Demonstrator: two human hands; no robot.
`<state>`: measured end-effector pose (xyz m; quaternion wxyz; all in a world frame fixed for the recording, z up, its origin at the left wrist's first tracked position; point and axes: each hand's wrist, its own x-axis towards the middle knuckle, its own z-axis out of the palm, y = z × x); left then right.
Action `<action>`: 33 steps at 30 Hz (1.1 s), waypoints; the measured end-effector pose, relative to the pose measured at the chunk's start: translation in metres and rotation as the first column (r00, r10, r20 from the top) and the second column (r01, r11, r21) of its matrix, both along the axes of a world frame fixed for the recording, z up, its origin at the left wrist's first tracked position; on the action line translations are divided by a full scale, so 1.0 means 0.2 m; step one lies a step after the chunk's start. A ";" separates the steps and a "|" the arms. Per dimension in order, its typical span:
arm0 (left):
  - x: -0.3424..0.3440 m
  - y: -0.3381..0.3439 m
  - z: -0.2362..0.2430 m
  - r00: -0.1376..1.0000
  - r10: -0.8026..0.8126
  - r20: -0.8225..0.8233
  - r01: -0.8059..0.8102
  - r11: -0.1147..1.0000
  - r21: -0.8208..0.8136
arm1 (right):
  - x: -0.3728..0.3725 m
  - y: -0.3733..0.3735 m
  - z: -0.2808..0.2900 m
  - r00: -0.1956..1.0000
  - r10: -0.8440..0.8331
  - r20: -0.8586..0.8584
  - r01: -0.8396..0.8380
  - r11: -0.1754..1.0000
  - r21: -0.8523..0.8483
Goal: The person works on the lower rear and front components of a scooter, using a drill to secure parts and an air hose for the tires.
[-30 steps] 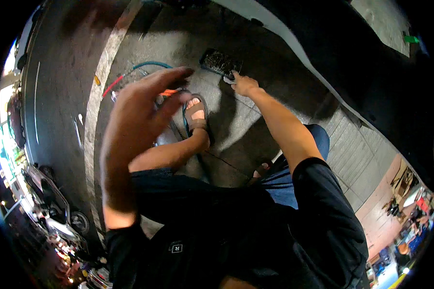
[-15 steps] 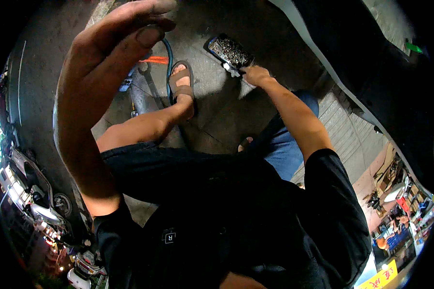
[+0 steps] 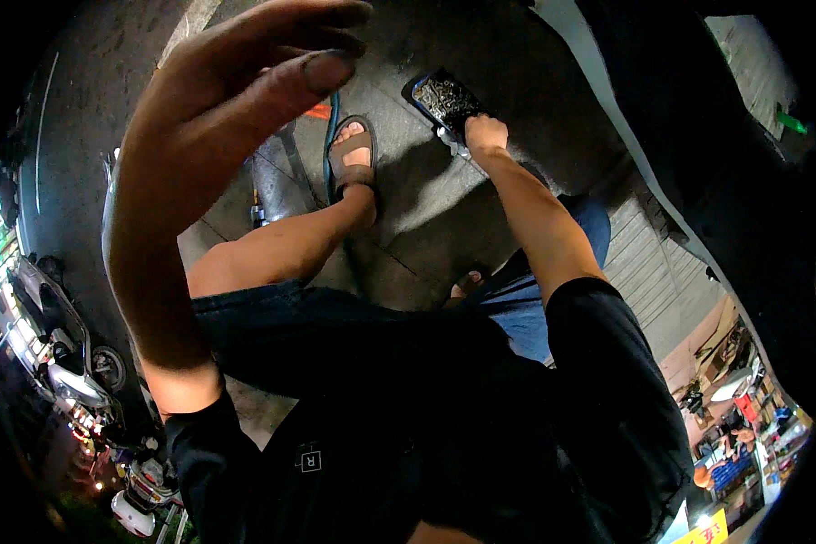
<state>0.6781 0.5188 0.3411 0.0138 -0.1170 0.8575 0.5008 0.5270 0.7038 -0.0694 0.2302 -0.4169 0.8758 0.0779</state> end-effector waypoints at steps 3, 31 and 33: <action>-0.01 -0.03 -0.02 1.000 -0.028 -0.002 0.028 1.000 0.013 | -0.04 -0.01 0.07 0.996 -0.066 0.058 0.064 0.997 0.037; -0.80 0.96 -0.38 0.895 -0.439 -0.075 0.433 0.897 -0.089 | -0.10 1.39 1.24 0.301 0.556 0.775 0.864 -0.504 0.026; -0.87 1.29 -0.27 0.852 -0.489 -0.188 0.471 0.872 -0.131 | -0.12 1.57 1.29 0.388 0.507 0.770 0.732 -0.677 0.076</action>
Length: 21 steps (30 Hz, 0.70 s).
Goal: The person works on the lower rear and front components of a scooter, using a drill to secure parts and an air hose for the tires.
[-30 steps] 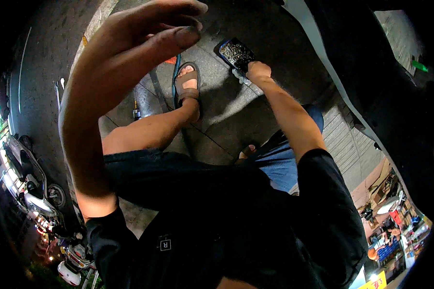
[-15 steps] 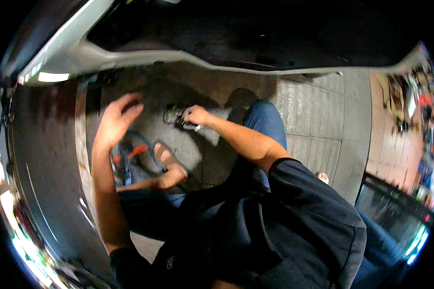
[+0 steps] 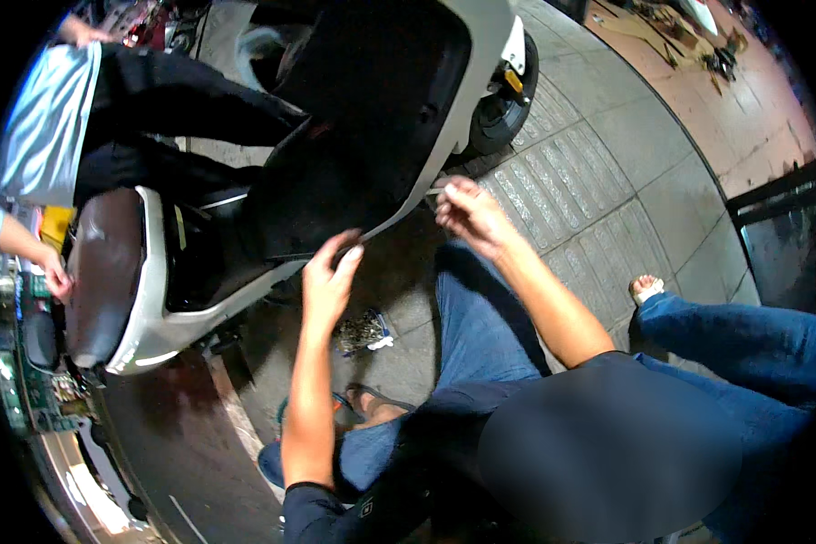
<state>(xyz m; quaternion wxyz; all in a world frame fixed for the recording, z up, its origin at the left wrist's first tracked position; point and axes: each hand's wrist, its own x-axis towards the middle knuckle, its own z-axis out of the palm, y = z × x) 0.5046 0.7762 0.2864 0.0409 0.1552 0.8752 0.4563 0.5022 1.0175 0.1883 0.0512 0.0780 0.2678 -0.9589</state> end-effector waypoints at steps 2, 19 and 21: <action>-0.11 0.18 -0.01 0.986 -0.099 -0.137 0.109 0.992 0.069 | -0.03 0.13 0.09 0.996 -0.053 -0.078 0.050 0.998 -0.032; -0.41 0.72 0.27 0.687 -0.374 -0.623 -0.081 0.813 -0.577 | -0.19 0.14 0.26 0.938 -0.294 -0.182 0.289 0.956 -0.054; -0.41 0.73 0.27 0.685 -0.373 -0.625 -0.079 0.816 -0.573 | -0.20 0.13 0.26 0.926 -0.327 -0.186 0.335 0.942 0.009</action>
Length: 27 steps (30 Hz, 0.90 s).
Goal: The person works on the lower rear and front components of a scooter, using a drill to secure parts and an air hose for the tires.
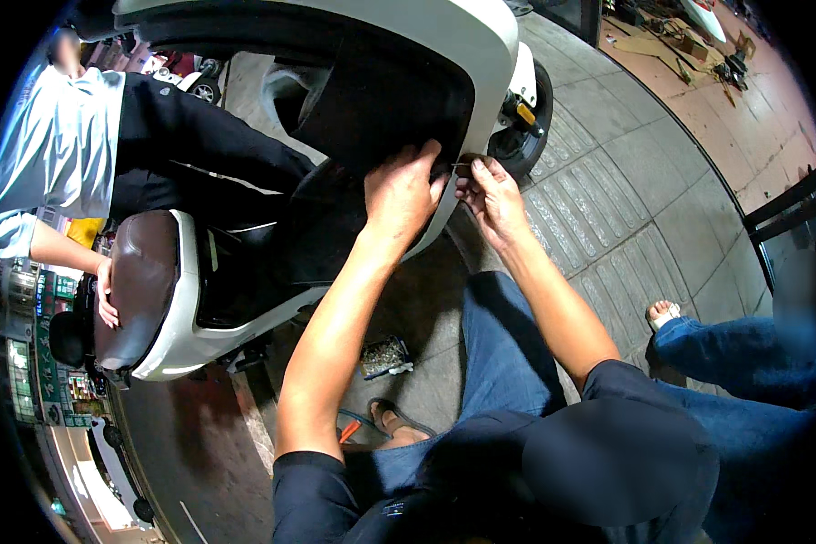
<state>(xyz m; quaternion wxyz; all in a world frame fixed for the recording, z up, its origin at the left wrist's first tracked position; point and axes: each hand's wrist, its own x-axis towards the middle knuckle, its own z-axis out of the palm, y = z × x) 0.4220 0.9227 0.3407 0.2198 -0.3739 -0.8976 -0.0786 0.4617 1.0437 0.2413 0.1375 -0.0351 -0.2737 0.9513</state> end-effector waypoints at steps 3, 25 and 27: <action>-0.03 0.00 0.00 1.000 -0.015 0.005 0.015 1.000 0.026 | -0.01 -0.06 0.02 0.997 -0.077 0.016 0.076 0.997 0.008; -0.15 0.02 0.04 0.967 -0.249 0.061 0.254 0.903 -0.347 | -0.07 -0.20 0.08 0.882 -0.428 0.198 0.394 0.899 0.189; -0.17 0.03 0.08 0.952 -0.280 0.126 0.306 0.882 -0.357 | -0.09 -0.18 0.09 0.863 -0.464 0.200 0.430 0.882 0.192</action>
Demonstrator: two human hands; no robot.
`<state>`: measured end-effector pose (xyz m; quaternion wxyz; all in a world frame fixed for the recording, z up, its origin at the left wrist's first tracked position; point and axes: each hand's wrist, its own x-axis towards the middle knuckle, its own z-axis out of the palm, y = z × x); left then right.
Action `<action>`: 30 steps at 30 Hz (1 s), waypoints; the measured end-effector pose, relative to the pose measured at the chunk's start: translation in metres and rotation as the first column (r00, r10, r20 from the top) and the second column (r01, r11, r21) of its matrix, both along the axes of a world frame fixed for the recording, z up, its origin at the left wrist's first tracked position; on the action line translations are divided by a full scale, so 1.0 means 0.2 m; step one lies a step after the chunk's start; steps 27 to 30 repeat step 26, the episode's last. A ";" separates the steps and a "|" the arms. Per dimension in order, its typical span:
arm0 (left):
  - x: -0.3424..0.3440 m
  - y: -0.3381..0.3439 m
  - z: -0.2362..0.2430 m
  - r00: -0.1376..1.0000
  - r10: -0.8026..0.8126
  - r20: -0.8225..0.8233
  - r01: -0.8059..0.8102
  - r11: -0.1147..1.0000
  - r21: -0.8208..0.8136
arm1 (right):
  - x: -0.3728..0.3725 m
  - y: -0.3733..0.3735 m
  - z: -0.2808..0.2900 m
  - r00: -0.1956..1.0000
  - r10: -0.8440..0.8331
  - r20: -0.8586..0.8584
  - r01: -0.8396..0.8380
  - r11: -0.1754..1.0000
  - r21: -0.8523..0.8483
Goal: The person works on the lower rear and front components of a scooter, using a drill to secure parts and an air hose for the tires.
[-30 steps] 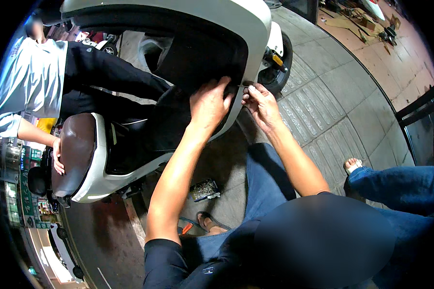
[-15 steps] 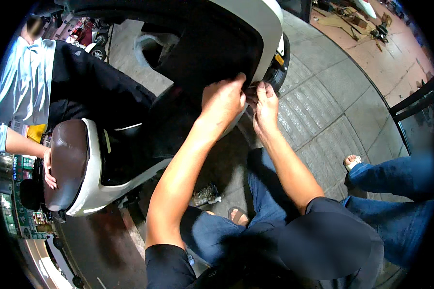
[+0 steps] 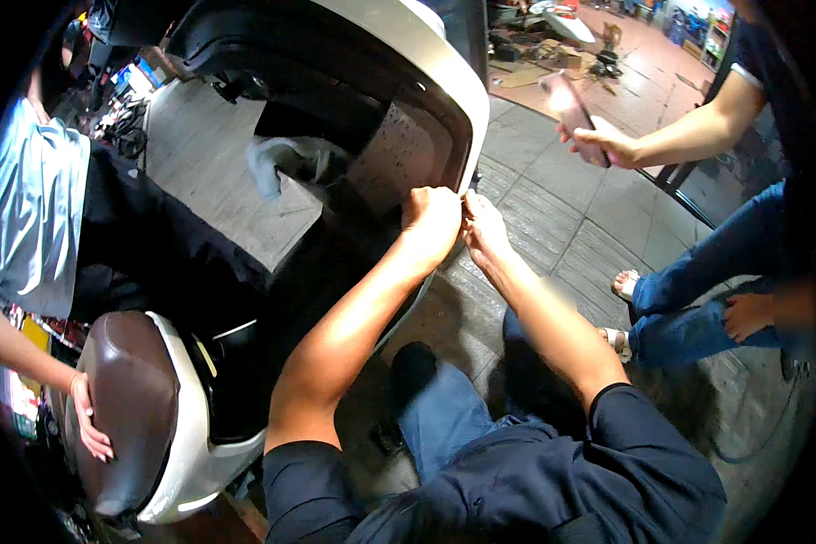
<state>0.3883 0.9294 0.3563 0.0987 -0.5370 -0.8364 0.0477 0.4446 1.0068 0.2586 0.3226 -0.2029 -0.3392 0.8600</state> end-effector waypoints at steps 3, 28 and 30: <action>-0.06 -0.02 -0.04 0.993 -0.007 0.114 -0.006 0.993 0.118 | 0.00 0.00 0.00 0.994 0.111 -0.020 -0.111 0.994 -0.023; -0.04 -0.09 -0.02 0.967 -0.062 0.246 0.011 0.979 0.203 | 0.04 -0.12 -0.06 0.989 -0.015 -0.148 -0.010 0.986 -0.167; -0.04 -0.09 -0.02 0.967 -0.062 0.246 0.011 0.979 0.203 | 0.04 -0.12 -0.06 0.989 -0.015 -0.148 -0.010 0.986 -0.167</action>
